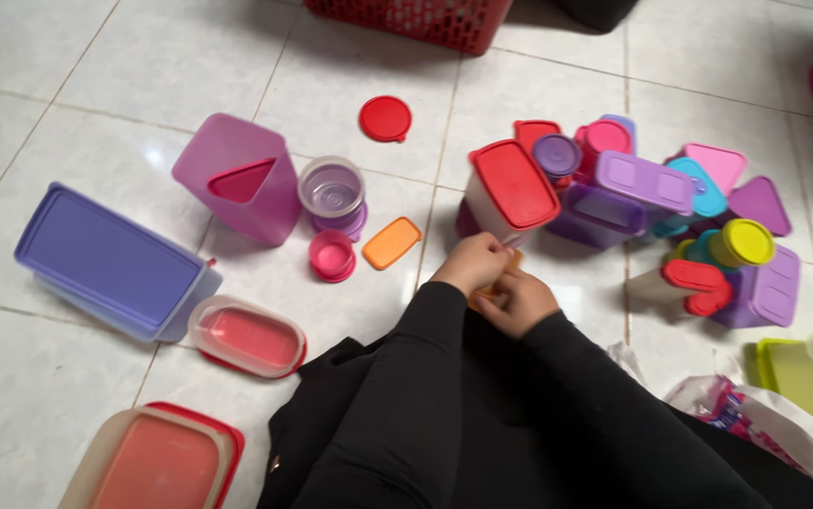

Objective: The person sits on the floor and wipes several plastic containers and lids with a tissue, then matches and secures lids onto the containers. They handle multiple containers of different colors and sizes, stacking some after closing them.

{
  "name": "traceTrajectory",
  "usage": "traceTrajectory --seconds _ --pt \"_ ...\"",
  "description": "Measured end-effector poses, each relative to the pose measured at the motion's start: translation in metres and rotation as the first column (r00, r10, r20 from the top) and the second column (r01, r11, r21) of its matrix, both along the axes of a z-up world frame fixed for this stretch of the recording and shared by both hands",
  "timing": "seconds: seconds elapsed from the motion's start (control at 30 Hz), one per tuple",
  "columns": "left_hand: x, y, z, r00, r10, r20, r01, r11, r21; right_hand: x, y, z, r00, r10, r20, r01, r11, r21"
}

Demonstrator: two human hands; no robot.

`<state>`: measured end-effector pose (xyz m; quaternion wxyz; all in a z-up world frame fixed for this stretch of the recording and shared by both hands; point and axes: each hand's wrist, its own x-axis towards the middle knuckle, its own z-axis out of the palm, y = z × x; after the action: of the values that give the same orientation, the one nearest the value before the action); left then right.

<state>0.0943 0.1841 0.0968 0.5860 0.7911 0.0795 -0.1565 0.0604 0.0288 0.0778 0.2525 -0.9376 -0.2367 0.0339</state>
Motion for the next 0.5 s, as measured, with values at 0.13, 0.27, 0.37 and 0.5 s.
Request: traceTrajectory --seconds 0.13,0.27,0.37,0.5 --pt "0.010 0.005 -0.034 0.962 0.137 0.235 -0.189 0.959 0.212 -0.013 -0.071 -0.006 0.978 -0.194 0.072 0.201 0.972 -0.118" --pt "0.005 0.047 -0.080 0.984 0.179 0.006 -0.137 0.731 0.668 -0.010 -0.131 -0.040 0.925 -0.379 -0.014 0.367 0.904 -0.219" --pt "0.013 0.061 -0.108 0.916 0.284 -0.282 0.011 0.687 0.727 -0.004 -0.147 -0.064 0.886 -0.447 -0.125 0.406 0.877 -0.256" --pt "0.024 0.073 -0.136 0.972 0.195 -0.133 0.035 0.440 0.898 -0.007 -0.150 -0.066 0.898 -0.431 -0.085 0.402 0.884 -0.240"
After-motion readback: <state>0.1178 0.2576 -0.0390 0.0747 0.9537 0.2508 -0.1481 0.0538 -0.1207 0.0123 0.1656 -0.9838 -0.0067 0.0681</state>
